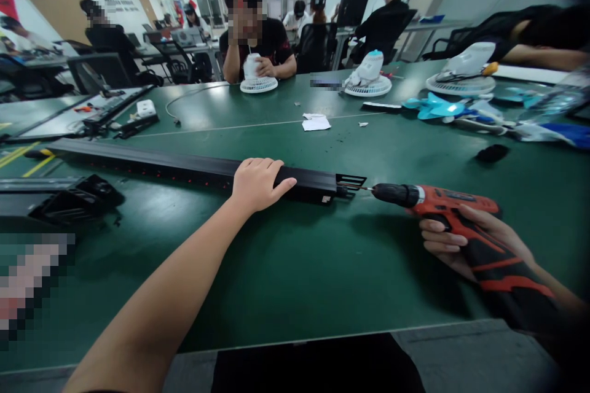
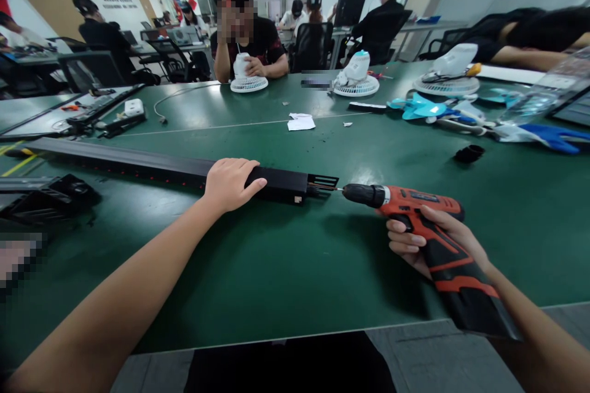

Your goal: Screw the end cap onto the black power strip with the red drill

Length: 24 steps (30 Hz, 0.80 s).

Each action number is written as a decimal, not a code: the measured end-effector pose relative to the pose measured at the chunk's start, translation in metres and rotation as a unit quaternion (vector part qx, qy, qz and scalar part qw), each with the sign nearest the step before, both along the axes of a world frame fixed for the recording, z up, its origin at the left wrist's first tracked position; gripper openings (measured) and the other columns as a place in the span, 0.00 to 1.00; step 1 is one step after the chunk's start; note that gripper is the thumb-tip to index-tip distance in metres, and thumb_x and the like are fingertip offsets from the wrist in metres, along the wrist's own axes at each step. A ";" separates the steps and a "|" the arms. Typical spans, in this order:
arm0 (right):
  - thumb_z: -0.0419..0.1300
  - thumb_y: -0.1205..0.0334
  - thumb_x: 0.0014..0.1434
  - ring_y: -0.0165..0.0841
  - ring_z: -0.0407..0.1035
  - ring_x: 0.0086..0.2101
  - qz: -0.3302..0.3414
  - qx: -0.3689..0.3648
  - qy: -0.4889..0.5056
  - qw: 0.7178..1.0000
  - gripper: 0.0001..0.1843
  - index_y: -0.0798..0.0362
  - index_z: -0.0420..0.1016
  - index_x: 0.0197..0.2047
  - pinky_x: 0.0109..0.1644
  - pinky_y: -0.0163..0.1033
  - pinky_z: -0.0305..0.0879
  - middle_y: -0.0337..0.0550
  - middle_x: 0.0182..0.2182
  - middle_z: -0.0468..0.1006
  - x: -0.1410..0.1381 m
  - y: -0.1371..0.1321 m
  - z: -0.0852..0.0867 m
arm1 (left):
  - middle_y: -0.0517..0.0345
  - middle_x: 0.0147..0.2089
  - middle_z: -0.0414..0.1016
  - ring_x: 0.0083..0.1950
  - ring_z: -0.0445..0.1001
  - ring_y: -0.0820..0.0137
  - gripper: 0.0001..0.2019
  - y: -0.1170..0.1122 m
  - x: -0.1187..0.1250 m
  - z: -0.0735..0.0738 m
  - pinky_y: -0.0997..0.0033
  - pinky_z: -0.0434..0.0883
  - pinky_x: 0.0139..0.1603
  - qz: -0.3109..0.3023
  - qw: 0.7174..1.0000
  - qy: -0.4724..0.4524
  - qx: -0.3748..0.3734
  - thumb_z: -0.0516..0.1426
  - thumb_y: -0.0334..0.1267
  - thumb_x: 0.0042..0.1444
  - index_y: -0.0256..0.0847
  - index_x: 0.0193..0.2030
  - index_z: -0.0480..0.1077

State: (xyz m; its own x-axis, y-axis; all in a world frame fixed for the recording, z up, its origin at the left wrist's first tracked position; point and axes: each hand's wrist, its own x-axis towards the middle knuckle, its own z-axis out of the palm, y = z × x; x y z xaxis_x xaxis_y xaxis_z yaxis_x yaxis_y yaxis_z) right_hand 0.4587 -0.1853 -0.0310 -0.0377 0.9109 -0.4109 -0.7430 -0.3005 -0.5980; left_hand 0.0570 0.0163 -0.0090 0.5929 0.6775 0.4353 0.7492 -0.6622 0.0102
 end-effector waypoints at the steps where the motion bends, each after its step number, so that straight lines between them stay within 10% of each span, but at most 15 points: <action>1: 0.65 0.64 0.59 0.31 0.66 0.20 -0.004 -0.012 0.016 1.000 0.22 0.53 0.72 0.57 0.23 0.39 0.77 0.44 0.31 0.72 -0.001 0.000 0.002 | 0.45 0.56 0.85 0.59 0.82 0.49 0.35 0.000 0.000 0.000 0.48 0.70 0.65 0.000 1.000 -0.001 -0.001 0.44 0.64 0.75 0.38 0.61 0.79; 24: 0.64 0.64 0.57 0.31 0.64 0.19 -0.029 -0.044 0.051 0.997 0.25 0.51 0.73 0.59 0.21 0.38 0.76 0.42 0.30 0.73 -0.017 -0.001 0.016 | 0.44 0.56 0.86 0.58 0.82 0.49 0.35 0.000 0.001 -0.001 0.46 0.71 0.64 0.000 1.000 -0.016 0.002 0.43 0.64 0.75 0.39 0.60 0.80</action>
